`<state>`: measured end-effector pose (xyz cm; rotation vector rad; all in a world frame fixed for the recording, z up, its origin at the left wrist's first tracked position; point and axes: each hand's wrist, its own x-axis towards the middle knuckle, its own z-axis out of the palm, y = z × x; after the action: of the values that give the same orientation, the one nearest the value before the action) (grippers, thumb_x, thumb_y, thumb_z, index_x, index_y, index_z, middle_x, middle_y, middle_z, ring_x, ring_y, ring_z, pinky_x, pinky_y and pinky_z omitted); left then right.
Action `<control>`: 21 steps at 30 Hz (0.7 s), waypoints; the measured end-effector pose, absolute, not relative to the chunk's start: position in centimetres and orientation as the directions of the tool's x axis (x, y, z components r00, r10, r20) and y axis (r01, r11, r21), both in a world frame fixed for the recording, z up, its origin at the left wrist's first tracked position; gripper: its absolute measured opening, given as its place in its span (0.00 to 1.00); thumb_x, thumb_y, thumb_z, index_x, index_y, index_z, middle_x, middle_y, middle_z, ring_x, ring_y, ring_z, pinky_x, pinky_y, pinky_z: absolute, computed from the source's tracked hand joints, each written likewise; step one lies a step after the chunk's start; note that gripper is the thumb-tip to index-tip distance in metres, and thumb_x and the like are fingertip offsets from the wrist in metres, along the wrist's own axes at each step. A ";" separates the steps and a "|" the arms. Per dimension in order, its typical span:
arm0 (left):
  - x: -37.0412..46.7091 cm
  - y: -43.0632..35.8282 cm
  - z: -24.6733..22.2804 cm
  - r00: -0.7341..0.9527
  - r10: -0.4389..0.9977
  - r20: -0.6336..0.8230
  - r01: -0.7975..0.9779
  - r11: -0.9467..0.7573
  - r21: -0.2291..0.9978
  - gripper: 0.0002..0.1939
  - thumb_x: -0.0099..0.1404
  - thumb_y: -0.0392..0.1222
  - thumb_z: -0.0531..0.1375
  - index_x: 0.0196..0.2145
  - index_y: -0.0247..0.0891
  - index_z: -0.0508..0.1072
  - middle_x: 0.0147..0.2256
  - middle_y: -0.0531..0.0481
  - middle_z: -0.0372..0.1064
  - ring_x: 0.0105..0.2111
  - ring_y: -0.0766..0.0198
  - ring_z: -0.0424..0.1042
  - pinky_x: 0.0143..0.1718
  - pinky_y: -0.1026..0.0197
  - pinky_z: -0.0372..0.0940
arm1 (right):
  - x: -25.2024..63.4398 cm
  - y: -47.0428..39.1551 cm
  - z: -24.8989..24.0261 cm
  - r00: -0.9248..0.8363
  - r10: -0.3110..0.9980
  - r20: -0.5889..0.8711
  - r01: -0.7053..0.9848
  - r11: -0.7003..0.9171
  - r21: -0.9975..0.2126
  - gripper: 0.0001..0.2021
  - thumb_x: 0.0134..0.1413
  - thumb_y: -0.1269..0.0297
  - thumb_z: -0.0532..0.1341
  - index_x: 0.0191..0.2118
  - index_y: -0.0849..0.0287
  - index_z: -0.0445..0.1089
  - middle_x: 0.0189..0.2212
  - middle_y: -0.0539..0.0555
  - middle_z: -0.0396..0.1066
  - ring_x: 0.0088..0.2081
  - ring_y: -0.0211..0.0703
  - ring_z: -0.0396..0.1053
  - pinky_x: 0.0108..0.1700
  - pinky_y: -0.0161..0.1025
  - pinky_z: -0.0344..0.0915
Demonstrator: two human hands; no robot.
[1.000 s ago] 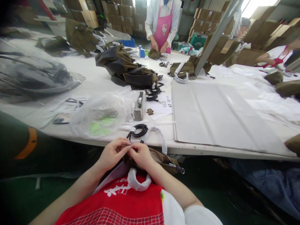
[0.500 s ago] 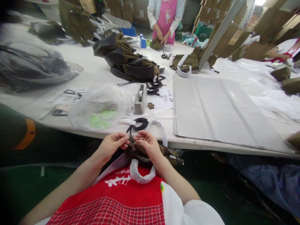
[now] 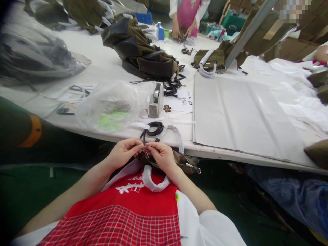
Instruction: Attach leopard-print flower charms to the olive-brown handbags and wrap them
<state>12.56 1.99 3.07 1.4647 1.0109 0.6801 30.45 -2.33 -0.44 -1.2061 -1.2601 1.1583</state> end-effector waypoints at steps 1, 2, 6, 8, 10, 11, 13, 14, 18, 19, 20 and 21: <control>12.5 1.9 3.3 0.472 0.874 -0.115 0.227 0.006 0.974 0.12 0.63 0.47 0.59 0.32 0.35 0.74 0.25 0.53 0.70 0.23 0.70 0.66 0.26 0.68 0.63 | 30.4 -2.4 -0.4 0.005 0.999 0.040 0.043 0.040 -0.998 0.09 0.57 0.58 0.62 0.38 0.55 0.76 0.33 0.52 0.78 0.34 0.44 0.77 0.37 0.39 0.75; 12.5 1.8 3.5 0.483 0.871 -0.091 0.249 -0.037 0.968 0.11 0.64 0.46 0.58 0.31 0.35 0.74 0.25 0.53 0.70 0.24 0.70 0.66 0.26 0.68 0.63 | 30.4 -2.5 -0.3 0.006 0.999 0.036 0.048 0.036 -0.998 0.09 0.56 0.58 0.62 0.38 0.56 0.76 0.32 0.52 0.78 0.32 0.43 0.76 0.36 0.38 0.75; 12.7 1.6 4.5 0.513 0.859 -0.001 0.322 -0.191 0.927 0.10 0.64 0.42 0.57 0.29 0.35 0.74 0.27 0.52 0.71 0.26 0.68 0.68 0.29 0.67 0.63 | 30.4 -2.8 0.0 -0.018 1.000 0.001 0.002 0.001 -1.000 0.08 0.56 0.58 0.63 0.36 0.57 0.73 0.27 0.51 0.77 0.29 0.41 0.76 0.31 0.36 0.74; 12.7 1.5 4.8 0.523 0.852 0.026 0.351 -0.243 0.904 0.11 0.65 0.41 0.56 0.29 0.36 0.74 0.27 0.52 0.72 0.27 0.67 0.68 0.30 0.67 0.63 | 30.4 -2.9 0.1 -0.041 0.999 -0.007 -0.011 -0.008 -1.000 0.08 0.56 0.58 0.63 0.36 0.57 0.72 0.26 0.50 0.77 0.28 0.40 0.76 0.30 0.35 0.73; 12.7 1.6 5.0 0.536 0.843 0.046 0.374 -0.286 0.882 0.10 0.65 0.40 0.56 0.29 0.36 0.75 0.27 0.52 0.72 0.28 0.66 0.69 0.32 0.66 0.64 | 30.5 -2.9 0.1 -0.071 0.997 -0.009 -0.006 -0.009 -1.000 0.08 0.56 0.58 0.63 0.35 0.56 0.72 0.26 0.49 0.76 0.27 0.40 0.76 0.31 0.34 0.73; 12.6 1.6 5.1 0.543 0.838 0.054 0.380 -0.303 0.874 0.10 0.64 0.40 0.56 0.29 0.36 0.75 0.27 0.52 0.72 0.28 0.66 0.69 0.32 0.66 0.64 | 30.6 -3.0 0.1 -0.085 0.996 -0.006 0.003 -0.005 -1.000 0.08 0.57 0.58 0.63 0.35 0.56 0.72 0.26 0.49 0.76 0.28 0.40 0.76 0.31 0.34 0.73; 12.6 1.7 5.1 0.560 0.826 0.064 0.380 -0.325 0.866 0.10 0.64 0.39 0.55 0.29 0.37 0.74 0.27 0.52 0.72 0.28 0.67 0.69 0.33 0.66 0.64 | 30.7 -3.0 0.1 -0.099 0.995 0.007 0.031 0.010 -0.999 0.08 0.57 0.58 0.63 0.35 0.56 0.72 0.26 0.50 0.77 0.28 0.40 0.76 0.32 0.34 0.73; 12.5 1.7 5.2 0.567 0.821 0.066 0.377 -0.330 0.866 0.10 0.64 0.39 0.55 0.29 0.37 0.74 0.27 0.53 0.72 0.27 0.67 0.69 0.33 0.66 0.64 | 30.8 -2.9 0.1 -0.103 0.995 0.016 0.051 0.021 -0.998 0.08 0.56 0.58 0.63 0.35 0.56 0.72 0.26 0.50 0.77 0.28 0.40 0.76 0.32 0.34 0.73; 12.6 1.7 5.3 0.569 0.820 0.066 0.377 -0.331 0.865 0.11 0.65 0.40 0.55 0.28 0.36 0.74 0.26 0.53 0.71 0.27 0.67 0.68 0.32 0.66 0.64 | 30.8 -2.9 0.1 -0.113 0.992 0.050 0.127 0.064 -0.990 0.07 0.56 0.58 0.63 0.34 0.56 0.74 0.26 0.50 0.77 0.28 0.40 0.75 0.32 0.34 0.72; 12.6 1.7 5.3 0.569 0.820 0.065 0.381 -0.333 0.863 0.11 0.65 0.40 0.55 0.28 0.36 0.74 0.26 0.53 0.71 0.27 0.67 0.68 0.32 0.66 0.64 | 30.8 -2.9 0.1 -0.114 0.992 0.053 0.133 0.068 -0.989 0.07 0.56 0.59 0.63 0.34 0.57 0.74 0.26 0.50 0.77 0.28 0.40 0.75 0.31 0.34 0.71; 12.5 1.7 5.2 0.571 0.819 0.064 0.386 -0.336 0.859 0.11 0.65 0.40 0.55 0.28 0.36 0.74 0.26 0.53 0.72 0.27 0.67 0.68 0.32 0.66 0.63 | 30.8 -2.9 0.2 -0.114 0.992 0.054 0.137 0.069 -0.988 0.07 0.56 0.59 0.63 0.34 0.57 0.74 0.26 0.50 0.77 0.27 0.40 0.75 0.31 0.34 0.71; 12.5 1.7 5.2 0.574 0.816 0.064 0.390 -0.341 0.855 0.11 0.65 0.40 0.55 0.28 0.36 0.74 0.26 0.53 0.72 0.27 0.67 0.68 0.32 0.66 0.63 | 30.7 -2.8 0.2 -0.116 0.992 0.057 0.142 0.073 -0.987 0.07 0.56 0.59 0.63 0.34 0.57 0.74 0.26 0.50 0.77 0.27 0.40 0.75 0.30 0.33 0.71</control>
<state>12.49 1.73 5.21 1.9500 0.9684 0.6292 30.74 -2.84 0.19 -1.2117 -1.4299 1.1691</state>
